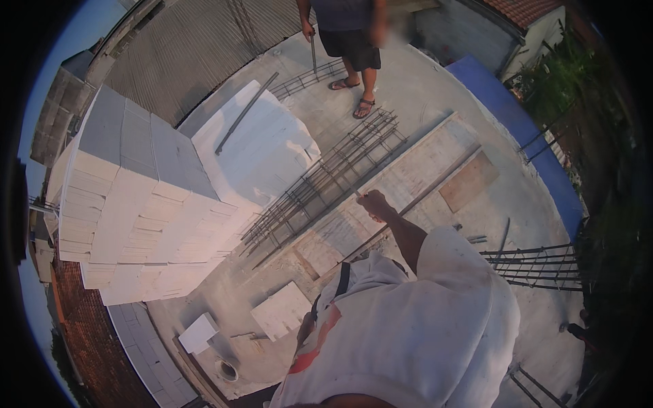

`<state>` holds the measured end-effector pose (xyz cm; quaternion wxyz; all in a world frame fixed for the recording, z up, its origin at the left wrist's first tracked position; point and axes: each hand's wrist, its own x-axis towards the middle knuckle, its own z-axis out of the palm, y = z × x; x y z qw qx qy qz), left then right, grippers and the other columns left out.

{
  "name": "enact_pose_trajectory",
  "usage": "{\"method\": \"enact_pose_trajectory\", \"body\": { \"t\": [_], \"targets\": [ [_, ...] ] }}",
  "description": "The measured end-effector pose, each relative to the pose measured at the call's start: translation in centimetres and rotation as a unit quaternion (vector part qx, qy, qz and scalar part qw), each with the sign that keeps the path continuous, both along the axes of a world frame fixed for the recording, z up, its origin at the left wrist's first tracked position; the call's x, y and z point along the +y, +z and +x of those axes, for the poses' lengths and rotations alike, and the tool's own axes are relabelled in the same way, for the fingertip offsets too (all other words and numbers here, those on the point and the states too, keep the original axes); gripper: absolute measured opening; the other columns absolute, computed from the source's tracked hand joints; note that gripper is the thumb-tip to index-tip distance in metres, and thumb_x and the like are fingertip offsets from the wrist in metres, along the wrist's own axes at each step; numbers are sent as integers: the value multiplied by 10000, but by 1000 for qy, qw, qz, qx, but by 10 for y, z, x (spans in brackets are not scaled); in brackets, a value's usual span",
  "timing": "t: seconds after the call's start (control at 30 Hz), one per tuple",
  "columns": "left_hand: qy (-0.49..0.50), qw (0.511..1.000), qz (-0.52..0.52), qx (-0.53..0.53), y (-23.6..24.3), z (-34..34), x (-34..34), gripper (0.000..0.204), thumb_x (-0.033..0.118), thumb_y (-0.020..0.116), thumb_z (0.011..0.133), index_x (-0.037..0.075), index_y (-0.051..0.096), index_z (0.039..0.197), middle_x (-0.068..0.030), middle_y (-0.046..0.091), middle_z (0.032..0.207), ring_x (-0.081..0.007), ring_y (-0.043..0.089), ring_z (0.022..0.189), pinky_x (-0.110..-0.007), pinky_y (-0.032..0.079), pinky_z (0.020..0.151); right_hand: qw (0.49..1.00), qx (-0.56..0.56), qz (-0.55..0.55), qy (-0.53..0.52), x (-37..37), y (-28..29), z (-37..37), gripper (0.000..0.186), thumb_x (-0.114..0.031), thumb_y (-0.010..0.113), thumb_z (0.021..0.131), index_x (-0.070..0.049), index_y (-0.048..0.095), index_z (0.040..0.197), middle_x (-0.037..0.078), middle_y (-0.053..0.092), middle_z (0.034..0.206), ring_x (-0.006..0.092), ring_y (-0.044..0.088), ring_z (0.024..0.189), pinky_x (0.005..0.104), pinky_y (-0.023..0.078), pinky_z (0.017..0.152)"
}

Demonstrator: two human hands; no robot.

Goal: The person measures a white rectangular tile with a tape measure and marks it with a pencil. They use a hand saw to cut the tile along the marked line. The person scoops mortar from a bucket with a trowel and applies it to the edge of a wall. Finally, they place the cut tile onto the mortar and press it into position.

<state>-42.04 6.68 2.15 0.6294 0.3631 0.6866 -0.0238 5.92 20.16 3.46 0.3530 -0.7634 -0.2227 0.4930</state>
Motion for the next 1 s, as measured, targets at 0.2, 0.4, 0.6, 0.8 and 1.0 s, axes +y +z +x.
{"method": "enact_pose_trajectory", "body": {
  "t": [0.2, 0.4, 0.6, 0.8, 1.0],
  "targets": [
    [16, 1000, -4, 19, 6, -11, -28, 493, 430, 639, 930, 10, 708, 1180, -171, 703, 1081, -280, 674, 989, -442, 519, 934, 994, 14, 111, -2, 120, 62, 53, 380, -260, 702, 933, -41, 567, 654, 53, 499, 512, 204, 477, 361, 395, 370, 334],
    [45, 998, -40, 25, -2, -18, -88, 511, 438, 636, 930, 5, 703, 1192, -178, 698, 1103, -283, 671, 1004, -444, 515, 942, 964, -128, 188, 140, 218, 104, 104, 404, -241, 699, 958, -5, 569, 656, 113, 541, 547, 259, 516, 384, 438, 421, 359],
    [111, 991, -62, 34, -1, -28, -139, 528, 446, 633, 930, -1, 698, 1204, -184, 693, 1125, -286, 669, 1019, -446, 512, 951, 987, -62, 143, 38, 239, 127, 64, 441, -284, 682, 981, 4, 584, 662, 112, 533, 542, 260, 533, 415, 464, 471, 399],
    [101, 993, -57, 3, -15, 1, -131, 545, 454, 630, 931, -6, 692, 1216, -190, 688, 1146, -289, 666, 1033, -447, 509, 960, 902, -262, 130, 316, 263, 89, 134, 254, -230, 636, 1015, -19, 717, 897, 118, 630, 637, 262, 647, 504, 446, 557, 470],
    [92, 994, -65, 1, -22, 16, -116, 562, 462, 627, 931, -12, 687, 1228, -196, 683, 1168, -292, 663, 1048, -449, 505, 969, 953, -164, 134, 215, 247, 74, 94, 253, -235, 630, 998, -3, 731, 996, 182, 701, 758, 286, 734, 607, 388, 619, 573]
  ]
}}
